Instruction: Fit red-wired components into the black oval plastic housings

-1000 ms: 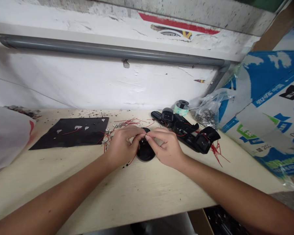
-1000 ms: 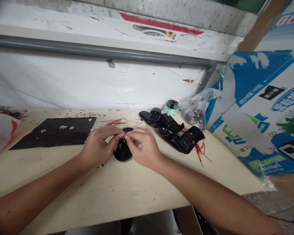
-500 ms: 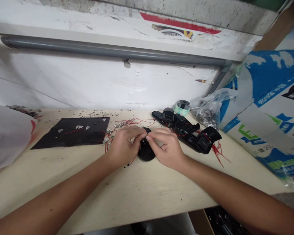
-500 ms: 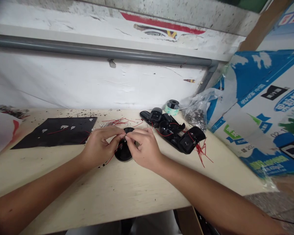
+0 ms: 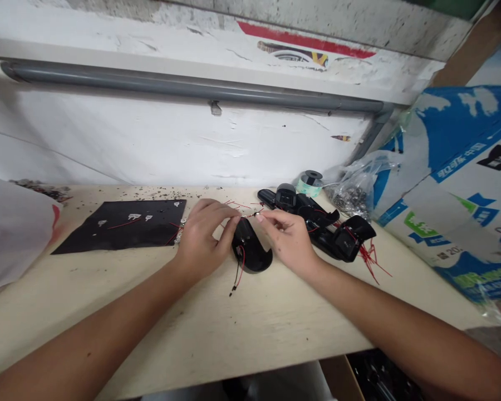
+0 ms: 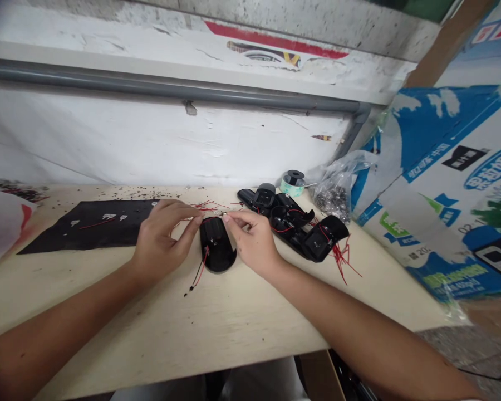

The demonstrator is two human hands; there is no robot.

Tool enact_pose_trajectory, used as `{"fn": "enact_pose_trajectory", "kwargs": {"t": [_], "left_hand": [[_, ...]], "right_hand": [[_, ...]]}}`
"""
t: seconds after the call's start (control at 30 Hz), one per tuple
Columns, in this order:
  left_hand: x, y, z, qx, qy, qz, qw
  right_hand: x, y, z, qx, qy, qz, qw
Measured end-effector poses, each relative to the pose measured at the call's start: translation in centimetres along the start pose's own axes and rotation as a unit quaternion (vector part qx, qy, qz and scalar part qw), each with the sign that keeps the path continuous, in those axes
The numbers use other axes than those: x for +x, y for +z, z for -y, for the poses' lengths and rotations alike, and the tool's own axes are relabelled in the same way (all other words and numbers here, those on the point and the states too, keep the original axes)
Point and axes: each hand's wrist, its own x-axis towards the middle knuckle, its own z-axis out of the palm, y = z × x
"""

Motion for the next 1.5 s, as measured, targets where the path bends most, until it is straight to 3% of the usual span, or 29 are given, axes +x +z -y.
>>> {"fn": "enact_pose_trajectory", "kwargs": {"t": [0.1,0.2,0.43,0.67,0.77,0.93,1.1,1.23,1.37,1.5], "left_hand": [[-0.1,-0.2,-0.1,-0.023,0.000,0.032,0.999],[-0.5,0.1,0.0,-0.048,-0.033,0.088,0.994],[-0.9,0.7,0.3,-0.052,-0.110,0.045,0.992],[-0.9,1.2,0.2,-0.145,-0.224,0.050,0.962],[-0.8,1.2,0.2,-0.170,-0.234,0.067,0.955],[-0.7,0.9,0.0,-0.101,-0.225,0.062,0.967],[-0.9,0.8,0.7,-0.014,-0.211,0.100,0.972],[-1.2,0.9,1.5,0.009,-0.213,0.094,0.972],[-1.4,1.0,1.6,-0.016,-0.210,0.093,0.973],[-1.6,1.1,1.4,-0.035,-0.222,0.104,0.969]], "right_hand": [[0.4,0.0,-0.7,0.093,0.081,-0.059,0.991],[0.2,0.3,-0.7,0.165,0.120,-0.057,0.977],[-0.4,0.9,0.1,0.102,0.084,0.053,0.990],[-0.5,0.9,0.1,0.081,0.034,0.093,0.992],[-0.7,1.0,-0.1,0.076,0.035,0.111,0.990],[-0.5,0.7,-0.1,0.043,0.058,0.089,0.993],[0.1,-0.2,-0.2,-0.012,0.061,0.054,0.997],[0.1,-0.6,-0.1,-0.134,0.032,0.068,0.988],[-0.2,-0.7,-0.1,-0.270,0.036,0.099,0.957],[-0.4,-0.6,-0.3,-0.274,0.048,0.130,0.952]]}}
